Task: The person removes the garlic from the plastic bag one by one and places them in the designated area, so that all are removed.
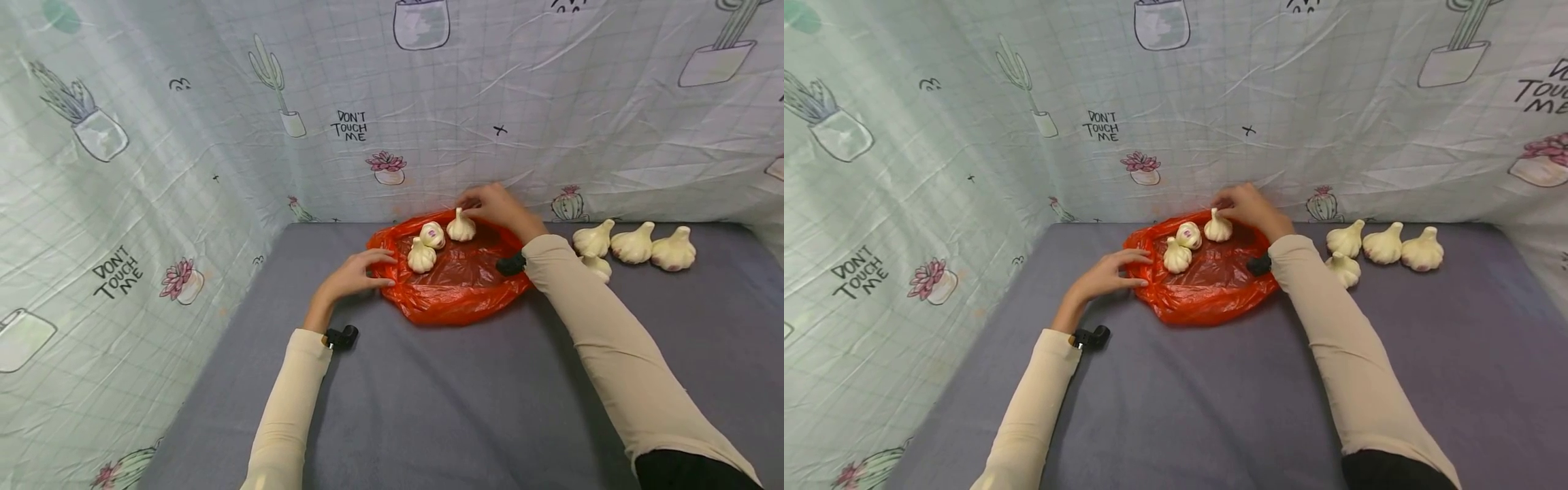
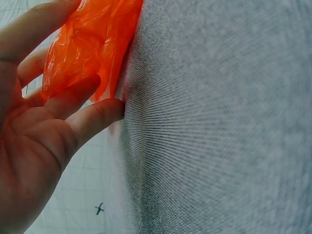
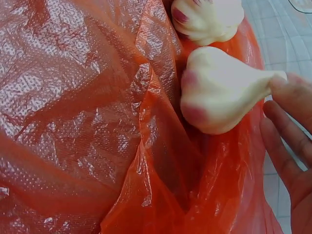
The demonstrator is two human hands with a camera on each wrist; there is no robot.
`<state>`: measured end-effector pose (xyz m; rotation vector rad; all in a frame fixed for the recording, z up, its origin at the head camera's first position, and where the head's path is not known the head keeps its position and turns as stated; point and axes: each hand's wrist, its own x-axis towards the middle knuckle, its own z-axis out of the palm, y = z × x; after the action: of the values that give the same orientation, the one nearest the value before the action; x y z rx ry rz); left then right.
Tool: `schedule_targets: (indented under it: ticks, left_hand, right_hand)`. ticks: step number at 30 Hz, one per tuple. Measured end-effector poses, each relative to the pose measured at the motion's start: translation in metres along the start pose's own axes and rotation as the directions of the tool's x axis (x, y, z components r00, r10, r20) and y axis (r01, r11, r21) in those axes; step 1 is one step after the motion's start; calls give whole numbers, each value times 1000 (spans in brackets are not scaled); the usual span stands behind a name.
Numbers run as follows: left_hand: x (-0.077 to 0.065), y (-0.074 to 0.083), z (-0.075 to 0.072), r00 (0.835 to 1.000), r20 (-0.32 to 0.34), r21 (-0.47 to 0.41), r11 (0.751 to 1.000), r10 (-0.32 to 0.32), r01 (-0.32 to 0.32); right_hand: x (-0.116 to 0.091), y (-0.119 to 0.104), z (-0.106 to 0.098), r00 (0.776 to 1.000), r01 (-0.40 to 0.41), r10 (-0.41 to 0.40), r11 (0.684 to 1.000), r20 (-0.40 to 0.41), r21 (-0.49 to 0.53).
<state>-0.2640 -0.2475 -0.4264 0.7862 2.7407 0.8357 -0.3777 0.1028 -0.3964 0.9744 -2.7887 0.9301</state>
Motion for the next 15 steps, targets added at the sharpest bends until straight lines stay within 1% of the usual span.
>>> schedule_targets:
  ticks: [5,12,15]
  left_hand:
    - [-1,0,0,1000,-2,1,1000,6,-6]
    - [-2,1,0,1000,-4,3,1000,6,-6]
    - [-1,1,1,1000,-2,10,1000,4,-4]
  right_hand:
    - [0,2,1,999,24,-25,1000,30,6]
    - [2,-2,0,990,50,-57,997,129,55]
    - [2,-5,-2,980,81,-87,996,176,39]
